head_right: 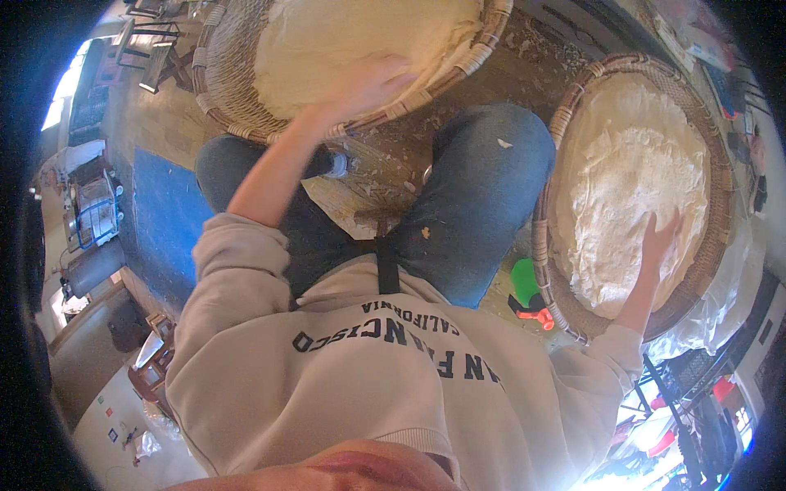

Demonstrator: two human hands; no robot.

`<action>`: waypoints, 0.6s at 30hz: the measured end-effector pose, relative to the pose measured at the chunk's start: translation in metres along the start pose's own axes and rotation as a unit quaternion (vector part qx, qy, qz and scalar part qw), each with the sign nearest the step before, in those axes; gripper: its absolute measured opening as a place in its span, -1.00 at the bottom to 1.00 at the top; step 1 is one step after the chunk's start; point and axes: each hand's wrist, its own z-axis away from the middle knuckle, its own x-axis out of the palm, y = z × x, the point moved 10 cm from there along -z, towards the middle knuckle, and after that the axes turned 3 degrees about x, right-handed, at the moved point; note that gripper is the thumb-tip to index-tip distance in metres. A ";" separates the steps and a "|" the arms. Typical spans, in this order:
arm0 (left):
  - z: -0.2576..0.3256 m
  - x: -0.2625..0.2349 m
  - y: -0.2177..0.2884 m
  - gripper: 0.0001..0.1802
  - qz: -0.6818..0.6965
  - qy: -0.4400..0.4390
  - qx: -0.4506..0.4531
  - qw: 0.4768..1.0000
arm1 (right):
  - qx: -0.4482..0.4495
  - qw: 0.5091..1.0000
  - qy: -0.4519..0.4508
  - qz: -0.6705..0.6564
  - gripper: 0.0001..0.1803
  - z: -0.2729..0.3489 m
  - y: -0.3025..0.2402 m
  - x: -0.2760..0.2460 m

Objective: The person repeatedly lifts, stretches, and folds a large sheet of white dough over a round woven basket. They occasionally spray the dough with water from a green spray bottle and continue to stretch and fold it by hand.

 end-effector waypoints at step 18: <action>0.053 -0.011 -0.203 -0.62 0.154 -0.046 -0.216 0.963 | -0.505 0.788 -0.309 -0.170 -0.62 0.097 -0.659 -0.001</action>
